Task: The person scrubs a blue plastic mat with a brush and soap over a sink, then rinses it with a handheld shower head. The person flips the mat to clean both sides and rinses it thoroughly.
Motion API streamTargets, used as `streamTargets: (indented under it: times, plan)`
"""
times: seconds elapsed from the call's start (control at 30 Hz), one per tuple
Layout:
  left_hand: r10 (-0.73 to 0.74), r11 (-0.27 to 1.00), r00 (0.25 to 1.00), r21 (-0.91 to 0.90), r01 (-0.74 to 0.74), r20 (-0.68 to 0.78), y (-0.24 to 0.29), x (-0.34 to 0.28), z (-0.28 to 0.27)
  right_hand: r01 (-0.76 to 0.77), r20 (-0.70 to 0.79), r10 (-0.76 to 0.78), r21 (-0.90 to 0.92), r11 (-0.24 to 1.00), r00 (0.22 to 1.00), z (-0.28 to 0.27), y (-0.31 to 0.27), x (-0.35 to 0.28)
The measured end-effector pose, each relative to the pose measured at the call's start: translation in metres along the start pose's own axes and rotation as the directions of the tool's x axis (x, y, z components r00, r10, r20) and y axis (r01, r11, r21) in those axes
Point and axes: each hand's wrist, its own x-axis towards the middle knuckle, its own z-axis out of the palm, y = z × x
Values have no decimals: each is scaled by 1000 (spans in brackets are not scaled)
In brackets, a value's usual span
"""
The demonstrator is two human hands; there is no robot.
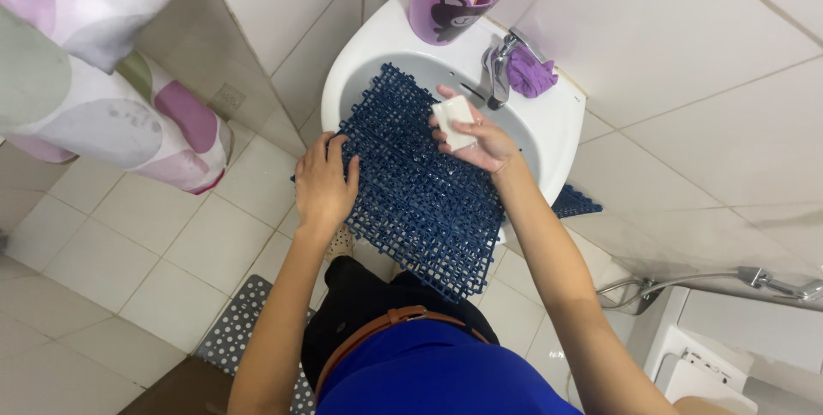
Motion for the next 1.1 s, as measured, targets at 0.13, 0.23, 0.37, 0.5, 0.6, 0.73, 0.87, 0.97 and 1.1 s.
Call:
streamTargets:
  times: [0.13, 0.23, 0.37, 0.5, 0.6, 0.73, 0.87, 0.97, 1.1]
  plan:
    - [3, 1000, 1000, 3, -3, 10, -2, 0, 3, 13, -59, -3, 157, 988, 998, 19, -29, 27]
    - [2, 1000, 1000, 15, -2, 8, -3, 0, 4, 156, -160, -162, -52, 986, 974, 41, -63, 56]
    - [-1, 1000, 1000, 6, 1, -5, -3, 1, 5, 406, -171, -577, -555, 726, 799, 58, -117, 111]
    - [-44, 999, 999, 12, 43, 24, -1, 3, 2, 484, 28, -793, -805, 344, 609, -17, -157, 194]
    - [25, 1000, 999, 17, -24, -46, -4, 1, 5, 317, 48, -798, -931, 183, 601, -34, -166, 226]
    - [20, 999, 1000, 35, -20, -21, -6, 2, 5, 86, -24, -858, -993, 79, 513, -34, -165, 233]
    - [41, 999, 999, 21, -41, -2, -7, 2, 3, 211, -30, -852, -964, 164, 522, -51, -151, 211]
    - [43, 999, 999, 9, -43, 17, -4, 3, 1, 287, 123, -801, -956, 63, 586, -32, -84, 148]
    - [36, 999, 999, -25, -36, 5, -3, 5, -2, -300, -370, -414, -927, 225, 832, 51, 17, 65]
